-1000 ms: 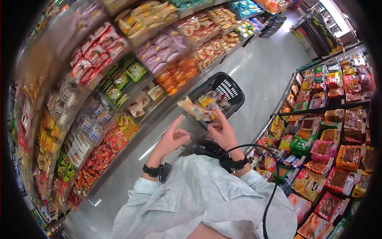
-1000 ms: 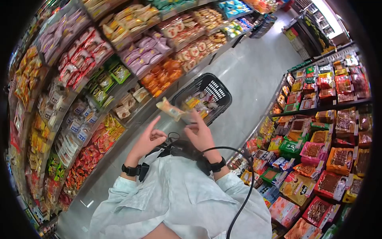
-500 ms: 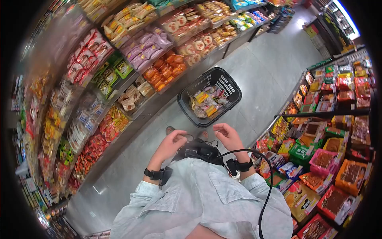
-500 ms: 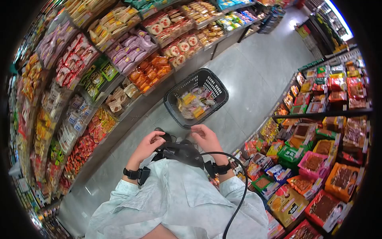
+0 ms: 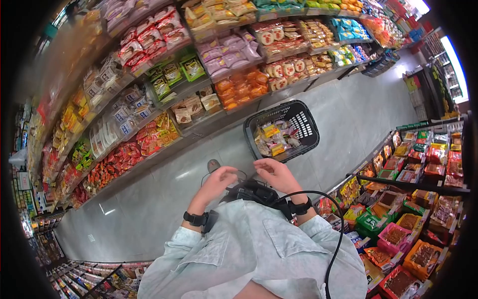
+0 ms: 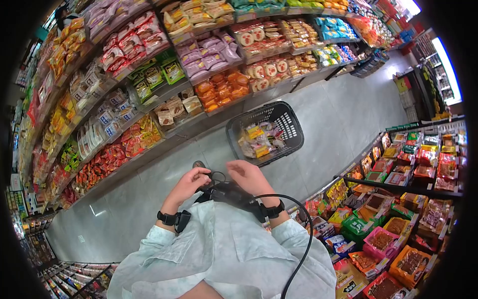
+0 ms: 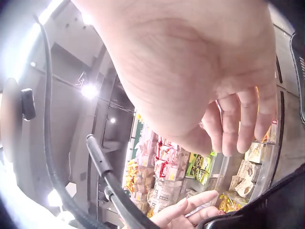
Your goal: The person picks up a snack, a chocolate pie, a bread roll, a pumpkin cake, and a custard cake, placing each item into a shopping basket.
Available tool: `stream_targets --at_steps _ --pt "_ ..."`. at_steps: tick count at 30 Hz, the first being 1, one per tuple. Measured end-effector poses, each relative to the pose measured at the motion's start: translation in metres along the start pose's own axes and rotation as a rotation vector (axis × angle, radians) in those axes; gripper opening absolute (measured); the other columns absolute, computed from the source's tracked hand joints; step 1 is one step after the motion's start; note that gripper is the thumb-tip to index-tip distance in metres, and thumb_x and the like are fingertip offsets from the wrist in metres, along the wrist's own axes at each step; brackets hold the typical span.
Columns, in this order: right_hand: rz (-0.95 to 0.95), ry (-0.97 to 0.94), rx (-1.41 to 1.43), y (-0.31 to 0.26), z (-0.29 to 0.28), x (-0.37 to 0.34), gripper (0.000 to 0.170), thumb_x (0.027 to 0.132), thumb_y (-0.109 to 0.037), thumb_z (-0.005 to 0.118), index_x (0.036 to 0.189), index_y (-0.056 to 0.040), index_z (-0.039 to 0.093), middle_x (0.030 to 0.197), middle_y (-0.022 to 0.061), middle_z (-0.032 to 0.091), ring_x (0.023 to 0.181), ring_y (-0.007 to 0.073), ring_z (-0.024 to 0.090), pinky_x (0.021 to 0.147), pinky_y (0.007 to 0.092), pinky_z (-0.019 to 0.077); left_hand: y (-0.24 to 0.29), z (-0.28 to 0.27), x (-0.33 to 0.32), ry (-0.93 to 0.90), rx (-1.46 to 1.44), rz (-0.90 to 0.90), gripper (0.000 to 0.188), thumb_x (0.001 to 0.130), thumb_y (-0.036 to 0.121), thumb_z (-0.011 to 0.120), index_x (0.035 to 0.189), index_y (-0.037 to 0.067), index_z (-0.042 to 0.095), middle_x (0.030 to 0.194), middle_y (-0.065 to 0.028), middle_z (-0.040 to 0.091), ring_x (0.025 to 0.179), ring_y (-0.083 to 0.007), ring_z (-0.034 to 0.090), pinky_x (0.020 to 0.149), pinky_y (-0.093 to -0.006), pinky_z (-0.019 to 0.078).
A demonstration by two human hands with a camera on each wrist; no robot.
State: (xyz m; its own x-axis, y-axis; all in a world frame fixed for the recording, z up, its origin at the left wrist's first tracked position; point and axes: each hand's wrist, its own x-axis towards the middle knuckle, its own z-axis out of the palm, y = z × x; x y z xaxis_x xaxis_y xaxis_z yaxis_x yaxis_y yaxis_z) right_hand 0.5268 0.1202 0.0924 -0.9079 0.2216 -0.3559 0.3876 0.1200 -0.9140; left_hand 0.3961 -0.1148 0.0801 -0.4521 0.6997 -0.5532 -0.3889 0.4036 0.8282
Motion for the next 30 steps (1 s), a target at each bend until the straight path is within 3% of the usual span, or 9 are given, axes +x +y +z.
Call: stream_targets --at_steps 9,13,18,21,24,25,30 --pt "0.120 -0.017 0.048 -0.039 0.077 0.057 0.032 0.100 -0.007 0.065 0.131 -0.0019 0.064 0.114 0.0069 0.072 0.105 0.0117 0.067 0.093 0.0268 0.0525 -0.018 -0.127 -0.001 -0.032 -0.025 0.092 0.031 0.103 0.018 0.062 0.130 0.002 0.060 0.109 -0.0056 0.071 0.104 -0.0124 0.066 0.091 -0.0288 0.0525" --pt "0.122 -0.025 0.029 -0.058 0.101 0.084 0.031 0.100 -0.006 0.063 0.132 -0.0017 0.064 0.115 0.0065 0.072 0.105 0.0111 0.067 0.093 0.0265 0.0525 -0.035 -0.189 -0.006 0.054 0.102 0.107 0.030 0.103 0.018 0.064 0.127 0.002 0.061 0.107 -0.0054 0.071 0.100 -0.0133 0.067 0.090 -0.0290 0.0529" --pt "0.143 -0.074 -0.015 -0.083 0.123 0.120 0.032 0.101 -0.007 0.063 0.133 -0.0017 0.063 0.115 0.0061 0.071 0.105 0.0110 0.067 0.093 0.0263 0.0523 -0.043 -0.247 -0.024 0.135 -0.039 0.060 0.028 0.103 0.016 0.061 0.127 0.002 0.061 0.105 -0.0056 0.071 0.101 -0.0142 0.067 0.090 -0.0302 0.0533" --pt "0.142 -0.134 -0.057 -0.097 0.131 0.143 0.033 0.102 -0.010 0.064 0.134 -0.0014 0.062 0.115 0.0060 0.071 0.105 0.0118 0.067 0.093 0.0274 0.0526 -0.053 -0.265 -0.032 0.203 -0.120 0.089 0.027 0.104 0.016 0.060 0.127 0.003 0.062 0.104 -0.0062 0.071 0.101 -0.0148 0.068 0.090 -0.0302 0.0534" --pt "0.085 -0.187 -0.037 -0.090 0.130 0.172 0.034 0.100 -0.013 0.066 0.132 -0.0024 0.062 0.110 0.0065 0.073 0.101 0.0131 0.069 0.084 0.0271 0.0551 -0.052 -0.274 -0.039 0.263 -0.146 0.050 0.027 0.105 0.018 0.058 0.127 0.003 0.062 0.105 -0.0072 0.071 0.101 -0.0156 0.068 0.089 -0.0302 0.0535" --pt "0.168 -0.223 -0.047 -0.095 0.127 0.181 0.033 0.102 -0.012 0.063 0.133 -0.0007 0.061 0.117 0.0078 0.071 0.109 0.0137 0.067 0.096 0.0279 0.0521 -0.056 -0.275 -0.039 0.283 -0.146 0.035 0.027 0.105 0.019 0.058 0.127 0.003 0.062 0.105 -0.0074 0.071 0.101 -0.0157 0.068 0.089 -0.0304 0.0535" --pt "0.123 -0.240 -0.075 -0.090 0.111 0.233 0.033 0.102 -0.012 0.063 0.133 -0.0003 0.061 0.116 0.0074 0.071 0.109 0.0139 0.068 0.097 0.0277 0.0522 -0.055 -0.274 -0.030 0.362 -0.195 -0.038 0.028 0.106 0.022 0.058 0.127 0.004 0.062 0.105 -0.0084 0.072 0.098 -0.0158 0.068 0.089 -0.0309 0.0534"
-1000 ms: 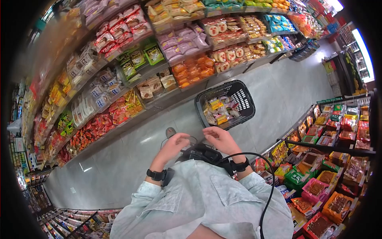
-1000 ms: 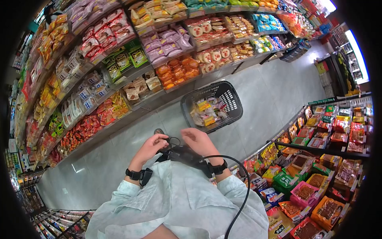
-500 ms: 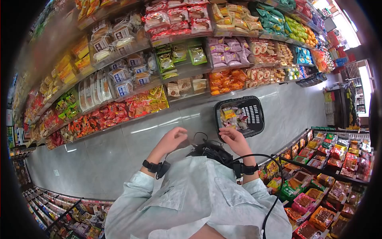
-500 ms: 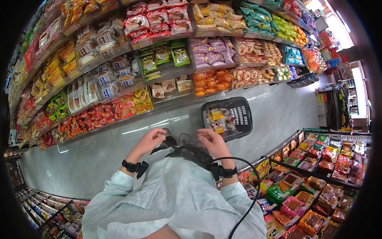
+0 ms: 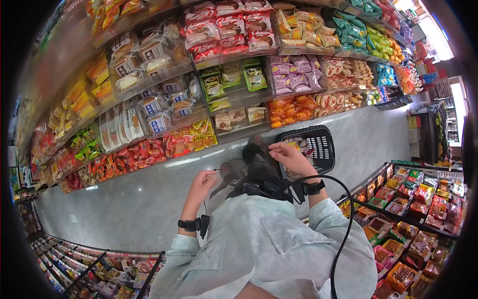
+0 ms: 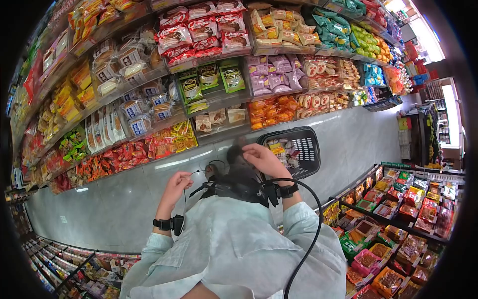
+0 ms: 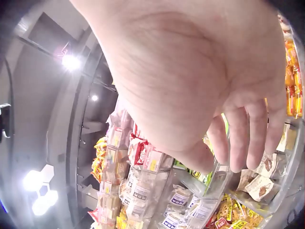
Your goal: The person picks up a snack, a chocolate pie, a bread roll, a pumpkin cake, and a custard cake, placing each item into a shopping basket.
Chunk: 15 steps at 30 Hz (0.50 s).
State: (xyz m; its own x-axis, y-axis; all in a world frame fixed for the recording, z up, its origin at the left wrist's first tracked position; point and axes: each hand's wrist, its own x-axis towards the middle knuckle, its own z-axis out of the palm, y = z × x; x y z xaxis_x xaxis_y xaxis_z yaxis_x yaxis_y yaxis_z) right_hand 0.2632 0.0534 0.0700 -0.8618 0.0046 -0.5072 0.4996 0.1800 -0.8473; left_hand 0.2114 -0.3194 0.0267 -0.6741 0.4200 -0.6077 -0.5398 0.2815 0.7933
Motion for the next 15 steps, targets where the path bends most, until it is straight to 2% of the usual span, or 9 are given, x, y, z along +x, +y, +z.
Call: stream_targets --at_steps 2,3,8,11,14,15 --pt "-0.015 -0.014 0.000 -0.008 -0.013 0.017 0.033 0.102 -0.012 0.064 0.133 -0.0001 0.061 0.116 0.0073 0.071 0.109 0.0139 0.068 0.098 0.0277 0.0522 0.005 0.004 0.006 0.025 -0.032 0.004 0.029 0.106 0.023 0.058 0.126 0.004 0.062 0.104 -0.0087 0.072 0.097 -0.0158 0.068 0.088 -0.0309 0.0533" --pt "-0.077 0.006 0.026 0.003 -0.020 0.031 0.033 0.098 -0.015 0.067 0.128 -0.0018 0.065 0.109 0.0075 0.074 0.099 0.0141 0.070 0.087 0.0289 0.0547 0.008 0.006 0.011 0.047 -0.021 -0.007 0.029 0.106 0.023 0.058 0.127 0.004 0.062 0.104 -0.0087 0.072 0.097 -0.0158 0.068 0.088 -0.0308 0.0532" --pt "-0.076 0.007 0.009 0.001 -0.069 0.093 0.034 0.098 -0.017 0.067 0.129 -0.0023 0.065 0.110 0.0107 0.074 0.101 0.0181 0.070 0.090 0.0316 0.0549 0.026 0.013 0.066 0.131 0.007 -0.033 0.030 0.105 0.023 0.059 0.128 0.004 0.062 0.105 -0.0091 0.072 0.097 -0.0156 0.067 0.086 -0.0301 0.0526" --pt "-0.105 0.075 0.005 0.016 -0.109 0.139 0.033 0.096 -0.018 0.068 0.125 -0.0022 0.067 0.108 0.0118 0.074 0.100 0.0197 0.071 0.089 0.0338 0.0559 0.064 0.035 0.103 0.170 0.003 -0.040 0.029 0.102 0.018 0.060 0.127 0.003 0.061 0.104 -0.0084 0.072 0.096 -0.0167 0.067 0.089 -0.0310 0.0523" --pt "-0.119 0.218 0.009 0.015 -0.149 0.174 0.036 0.092 -0.018 0.070 0.124 -0.0023 0.067 0.104 0.0140 0.074 0.098 0.0247 0.072 0.089 0.0354 0.0562 0.115 0.063 0.134 0.157 0.073 -0.017 0.029 0.103 0.018 0.060 0.128 0.003 0.061 0.104 -0.0079 0.071 0.098 -0.0159 0.067 0.090 -0.0309 0.0519" --pt "-0.050 0.217 -0.087 0.009 -0.165 0.184 0.044 0.087 -0.017 0.071 0.128 -0.0026 0.064 0.119 0.0210 0.069 0.111 0.0346 0.068 0.097 0.0397 0.0542 0.126 0.072 0.139 0.158 0.066 -0.017 0.029 0.103 0.018 0.060 0.128 0.003 0.061 0.105 -0.0078 0.071 0.099 -0.0156 0.067 0.091 -0.0306 0.0518"
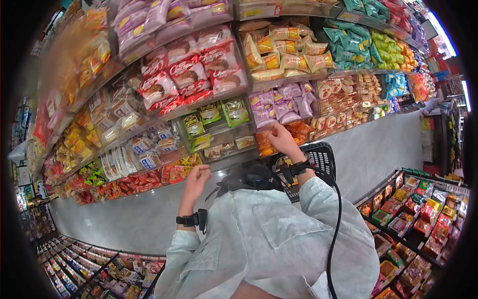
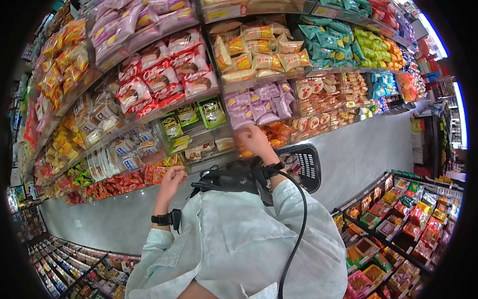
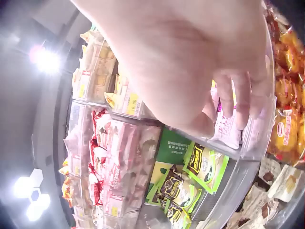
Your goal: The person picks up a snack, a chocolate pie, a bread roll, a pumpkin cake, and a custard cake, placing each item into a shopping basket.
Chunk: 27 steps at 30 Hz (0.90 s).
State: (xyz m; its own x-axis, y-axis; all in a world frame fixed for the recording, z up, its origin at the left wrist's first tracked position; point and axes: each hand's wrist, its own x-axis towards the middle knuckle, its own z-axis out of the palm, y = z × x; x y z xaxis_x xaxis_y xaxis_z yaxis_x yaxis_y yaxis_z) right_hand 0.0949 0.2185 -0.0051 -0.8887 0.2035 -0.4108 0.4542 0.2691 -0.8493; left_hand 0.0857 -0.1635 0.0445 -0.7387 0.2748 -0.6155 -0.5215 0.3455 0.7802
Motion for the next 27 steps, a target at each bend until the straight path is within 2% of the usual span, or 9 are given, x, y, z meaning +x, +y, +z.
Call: stream_targets --at_steps 3,4,7,10,14,16,19,22,27 --pt "-0.162 0.065 -0.149 0.018 -0.014 0.039 0.051 0.083 -0.015 0.071 0.132 -0.0028 0.061 0.138 0.0262 0.057 0.126 0.0427 0.058 0.104 0.0439 0.0502 0.027 0.022 0.016 0.012 -0.004 0.001 0.030 0.104 0.020 0.059 0.128 0.003 0.061 0.107 -0.0075 0.071 0.101 -0.0156 0.067 0.090 -0.0305 0.0515" --pt "-0.315 0.122 -0.309 0.020 -0.020 0.042 0.053 0.085 -0.008 0.073 0.135 -0.0044 0.058 0.139 0.0255 0.053 0.122 0.0419 0.060 0.100 0.0434 0.0521 0.031 0.029 0.018 0.018 0.004 -0.004 0.031 0.104 0.023 0.059 0.129 0.004 0.061 0.108 -0.0075 0.071 0.101 -0.0161 0.067 0.090 -0.0309 0.0515" --pt "-0.413 0.129 -0.403 0.023 -0.026 0.058 0.061 0.081 -0.007 0.074 0.140 -0.0093 0.055 0.146 0.0252 0.045 0.126 0.0471 0.053 0.100 0.0472 0.0520 0.034 0.046 0.025 0.025 -0.013 -0.024 0.031 0.105 0.025 0.059 0.130 0.006 0.061 0.108 -0.0074 0.072 0.101 -0.0166 0.067 0.090 -0.0313 0.0515" --pt "-0.338 0.088 -0.437 0.024 -0.031 0.069 0.064 0.080 -0.007 0.074 0.140 -0.0117 0.054 0.140 0.0227 0.047 0.121 0.0463 0.056 0.096 0.0485 0.0534 0.033 0.056 0.030 0.026 -0.009 -0.074 0.031 0.105 0.025 0.059 0.130 0.006 0.061 0.109 -0.0074 0.071 0.102 -0.0166 0.067 0.090 -0.0314 0.0515" --pt "-0.296 0.157 -0.525 0.027 -0.027 0.079 0.057 0.077 -0.005 0.074 0.132 -0.0132 0.060 0.129 0.0206 0.050 0.114 0.0437 0.057 0.091 0.0489 0.0541 0.047 0.063 0.035 0.039 -0.033 -0.088 0.030 0.103 0.018 0.060 0.130 0.003 0.060 0.105 -0.0078 0.071 0.099 -0.0153 0.067 0.089 -0.0299 0.0519" --pt "-0.274 0.180 -0.556 0.022 -0.026 0.082 0.053 0.077 -0.004 0.073 0.128 -0.0137 0.063 0.126 0.0198 0.051 0.111 0.0426 0.058 0.091 0.0483 0.0540 0.049 0.063 0.036 0.040 -0.022 -0.064 0.031 0.105 0.023 0.059 0.130 0.005 0.061 0.107 -0.0074 0.071 0.101 -0.0162 0.067 0.090 -0.0309 0.0515" --pt "-0.406 0.285 -0.476 0.024 -0.032 0.081 0.046 0.078 -0.006 0.075 0.122 -0.0145 0.065 0.128 0.0188 0.051 0.110 0.0417 0.058 0.091 0.0463 0.0531 0.050 0.060 0.036 0.036 -0.013 -0.042 0.032 0.105 0.025 0.059 0.131 0.006 0.061 0.108 -0.0074 0.071 0.102 -0.0166 0.067 0.090 -0.0313 0.0513" --pt "-0.464 0.357 -0.384 0.016 -0.036 0.071 0.042 0.080 -0.014 0.079 0.120 -0.0127 0.065 0.129 0.0186 0.053 0.119 0.0406 0.054 0.098 0.0460 0.0493 0.044 0.054 0.033 0.028 -0.008 -0.029 0.032 0.105 0.024 0.059 0.131 0.006 0.061 0.108 -0.0077 0.071 0.102 -0.0167 0.067 0.090 -0.0312 0.0513" --pt "-0.350 0.213 -0.143 0.007 -0.030 0.052 0.045 0.084 -0.022 0.082 0.120 -0.0047 0.062 0.120 0.0203 0.065 0.114 0.0391 0.063 0.097 0.0435 0.0511 0.035 0.048 0.021 0.027 -0.026 -0.004 0.032 0.105 0.023 0.059 0.131 0.005 0.061 0.109 -0.0080 0.071 0.101 -0.0168 0.068 0.089 -0.0311 0.0516"
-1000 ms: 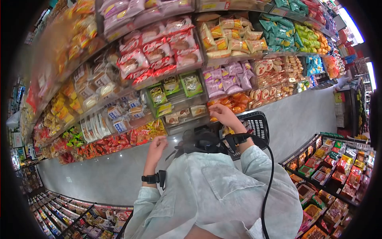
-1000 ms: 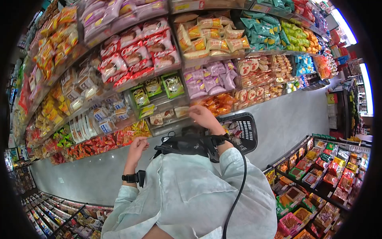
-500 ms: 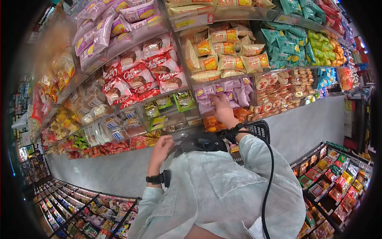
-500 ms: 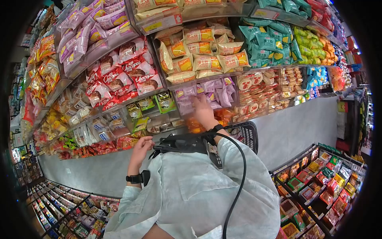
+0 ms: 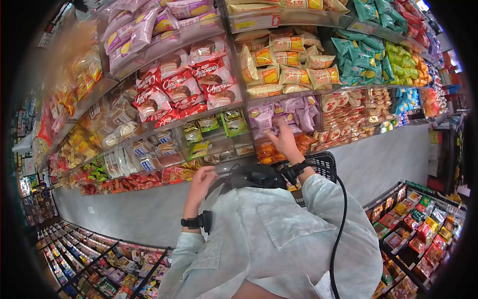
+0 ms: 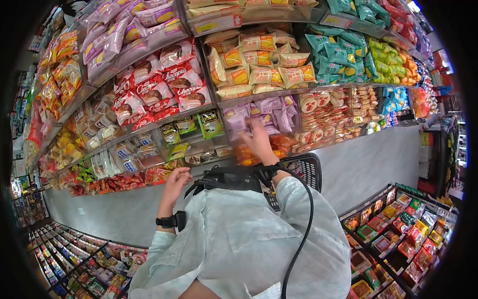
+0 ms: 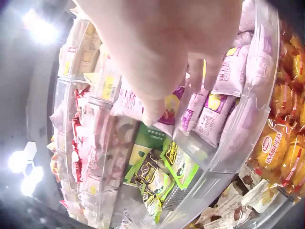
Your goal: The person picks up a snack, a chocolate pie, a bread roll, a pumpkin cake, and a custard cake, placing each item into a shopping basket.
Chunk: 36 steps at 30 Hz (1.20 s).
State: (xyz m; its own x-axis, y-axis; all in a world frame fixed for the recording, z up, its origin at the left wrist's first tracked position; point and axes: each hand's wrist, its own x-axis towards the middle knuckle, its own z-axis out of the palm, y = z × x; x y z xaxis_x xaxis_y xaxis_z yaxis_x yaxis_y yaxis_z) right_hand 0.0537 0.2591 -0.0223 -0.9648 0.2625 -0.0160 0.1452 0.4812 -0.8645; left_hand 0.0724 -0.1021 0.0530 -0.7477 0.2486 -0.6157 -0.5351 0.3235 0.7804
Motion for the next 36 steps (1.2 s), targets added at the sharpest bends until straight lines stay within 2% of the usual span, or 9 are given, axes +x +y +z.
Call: stream_targets --at_steps 4,9,12,13,20,25,29,34,36 --pt "0.079 -0.170 0.121 -0.056 -0.002 -0.029 0.047 0.086 -0.025 0.083 0.120 -0.0029 0.061 0.110 0.0181 0.072 0.105 0.0324 0.070 0.094 0.0409 0.0531 -0.007 -0.007 -0.007 -0.070 0.010 0.056 0.033 0.104 0.022 0.061 0.133 0.005 0.059 0.109 -0.0080 0.071 0.101 -0.0163 0.067 0.090 -0.0319 0.0517" --pt "-0.109 -0.379 0.193 -0.113 0.020 -0.081 0.047 0.087 -0.023 0.083 0.126 -0.0050 0.066 0.114 0.0117 0.071 0.105 0.0233 0.068 0.092 0.0340 0.0537 -0.004 -0.021 -0.035 -0.137 0.234 0.277 0.046 0.099 0.020 0.069 0.139 0.004 0.054 0.106 -0.0085 0.070 0.096 -0.0156 0.067 0.086 -0.0312 0.0533" --pt "-0.088 -0.487 0.277 -0.152 0.042 -0.127 0.045 0.087 -0.019 0.083 0.126 -0.0042 0.066 0.115 0.0067 0.071 0.104 0.0168 0.067 0.091 0.0331 0.0537 -0.011 -0.035 -0.059 -0.181 0.198 0.332 0.048 0.098 0.021 0.069 0.140 0.004 0.052 0.107 -0.0094 0.071 0.094 -0.0164 0.068 0.085 -0.0321 0.0535" --pt "-0.077 -0.508 0.274 -0.163 0.050 -0.141 0.046 0.088 -0.015 0.082 0.129 -0.0039 0.065 0.116 0.0065 0.071 0.103 0.0150 0.067 0.090 0.0323 0.0539 -0.023 -0.040 -0.063 -0.174 0.231 0.467 0.045 0.099 0.022 0.069 0.137 0.004 0.053 0.105 -0.0092 0.071 0.090 -0.0168 0.068 0.083 -0.0328 0.0543" --pt "0.201 -0.337 0.304 -0.196 0.095 -0.247 0.056 0.094 -0.011 0.076 0.142 -0.0031 0.049 0.107 0.0074 0.070 0.090 0.0096 0.066 0.078 0.0270 0.0537 -0.088 -0.072 -0.114 -0.323 0.024 0.301 0.032 0.099 0.017 0.069 0.123 0.001 0.056 0.115 -0.0131 0.074 0.100 -0.0178 0.072 0.085 -0.0324 0.0556" --pt "0.423 -0.245 0.189 -0.187 0.103 -0.313 0.039 0.099 -0.020 0.071 0.129 -0.0011 0.055 0.086 0.0032 0.070 0.073 0.0097 0.066 0.067 0.0266 0.0526 -0.122 -0.064 -0.142 -0.461 0.023 0.285 0.032 0.099 0.017 0.069 0.122 -0.001 0.054 0.114 -0.0126 0.073 0.105 -0.0188 0.069 0.091 -0.0335 0.0531" --pt "0.475 -0.158 0.172 -0.193 0.091 -0.352 0.033 0.097 -0.030 0.074 0.108 -0.0005 0.066 0.087 0.0053 0.074 0.076 0.0113 0.069 0.071 0.0283 0.0542 -0.124 -0.052 -0.151 -0.558 0.156 0.318 0.028 0.099 0.010 0.069 0.119 -0.002 0.054 0.113 -0.0122 0.073 0.102 -0.0140 0.069 0.088 -0.0306 0.0549" --pt "0.510 0.035 0.177 -0.173 0.072 -0.400 0.033 0.098 -0.029 0.072 0.114 -0.0007 0.066 0.089 0.0059 0.073 0.077 0.0118 0.069 0.071 0.0285 0.0546 -0.120 -0.011 -0.155 -0.651 0.215 0.333 0.029 0.097 0.011 0.072 0.117 -0.001 0.054 0.111 -0.0089 0.072 0.097 -0.0123 0.068 0.084 -0.0287 0.0543" --pt "0.517 0.108 0.212 -0.162 0.059 -0.421 0.037 0.098 -0.028 0.072 0.122 -0.0008 0.062 0.095 0.0074 0.073 0.081 0.0130 0.069 0.073 0.0294 0.0552 -0.118 0.011 -0.154 -0.737 0.204 0.322 0.043 0.097 0.018 0.073 0.130 0.000 0.053 0.114 -0.0108 0.072 0.103 -0.0151 0.069 0.087 -0.0315 0.0542"
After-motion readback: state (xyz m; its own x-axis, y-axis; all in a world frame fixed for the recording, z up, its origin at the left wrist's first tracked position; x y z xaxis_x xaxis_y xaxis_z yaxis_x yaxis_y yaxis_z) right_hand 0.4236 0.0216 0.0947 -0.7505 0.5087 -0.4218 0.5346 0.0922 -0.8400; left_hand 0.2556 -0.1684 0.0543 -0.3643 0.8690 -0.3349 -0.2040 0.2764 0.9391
